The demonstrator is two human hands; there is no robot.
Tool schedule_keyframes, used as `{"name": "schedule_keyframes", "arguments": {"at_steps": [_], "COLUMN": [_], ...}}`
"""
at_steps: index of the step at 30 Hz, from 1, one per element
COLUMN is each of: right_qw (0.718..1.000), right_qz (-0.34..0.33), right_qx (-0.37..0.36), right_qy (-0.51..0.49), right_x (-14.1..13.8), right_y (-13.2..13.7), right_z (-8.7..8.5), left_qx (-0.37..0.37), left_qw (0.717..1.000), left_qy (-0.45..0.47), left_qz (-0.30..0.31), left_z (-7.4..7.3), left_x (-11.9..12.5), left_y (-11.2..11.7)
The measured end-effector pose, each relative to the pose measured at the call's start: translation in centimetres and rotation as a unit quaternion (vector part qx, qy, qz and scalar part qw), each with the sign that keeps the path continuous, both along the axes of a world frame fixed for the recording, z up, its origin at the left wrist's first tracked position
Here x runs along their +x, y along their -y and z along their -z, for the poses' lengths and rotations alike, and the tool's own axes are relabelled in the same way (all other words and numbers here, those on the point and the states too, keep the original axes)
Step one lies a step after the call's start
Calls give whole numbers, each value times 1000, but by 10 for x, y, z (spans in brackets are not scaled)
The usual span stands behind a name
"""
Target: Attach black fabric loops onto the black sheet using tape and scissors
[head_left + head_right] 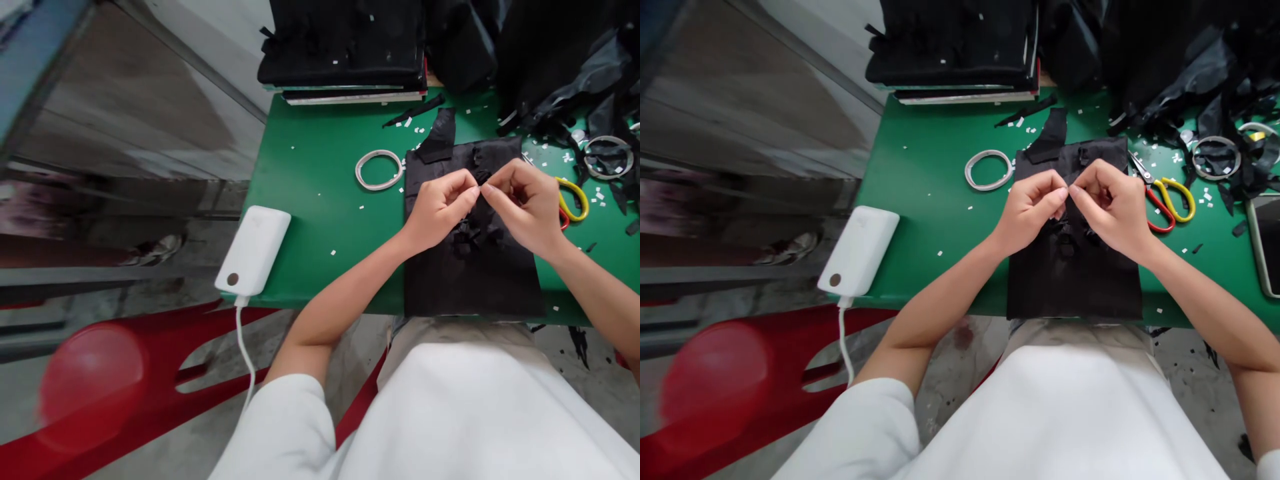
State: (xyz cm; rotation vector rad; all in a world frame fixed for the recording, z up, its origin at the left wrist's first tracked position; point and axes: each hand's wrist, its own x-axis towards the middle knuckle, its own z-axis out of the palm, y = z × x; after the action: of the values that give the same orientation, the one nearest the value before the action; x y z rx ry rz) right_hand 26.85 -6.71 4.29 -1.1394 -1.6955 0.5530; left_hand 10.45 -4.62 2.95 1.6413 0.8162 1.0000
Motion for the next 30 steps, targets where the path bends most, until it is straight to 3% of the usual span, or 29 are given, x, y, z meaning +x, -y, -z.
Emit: {"name": "schedule_keyframes", "arguments": {"at_steps": [4,8,13,21,24,26,28,30], "right_qw": [997,994,996,996,998,992,969,944], "right_qz": [-57,-57,-45,-57,-44,-20,0,5], "right_qx": [-47,-82,-72,-74,-15,79,183,242], "right_qy": [-11,-38,-38,-13,38,92,164,225], "right_x": [5,6,4,2,2,4,6,8], "right_y": [2,7,11,15,14,13,11,9], "right_z": [6,11,10,7,11,15,18,19], "left_qx": [-27,-12,69,60,47,31,23,24], "left_qw": [999,999,997,996,997,998,998,998], "left_qy": [2,0,-34,-57,-36,-30,-29,-25], "left_qz": [44,47,29,37,40,44,48,54], "left_z": [4,4,3,-2,-4,-5,-6,-6], "left_x": [-3,-3,-4,-7,-6,-7,-7,-8], "left_y": [3,8,7,8,9,9,8,8]}}
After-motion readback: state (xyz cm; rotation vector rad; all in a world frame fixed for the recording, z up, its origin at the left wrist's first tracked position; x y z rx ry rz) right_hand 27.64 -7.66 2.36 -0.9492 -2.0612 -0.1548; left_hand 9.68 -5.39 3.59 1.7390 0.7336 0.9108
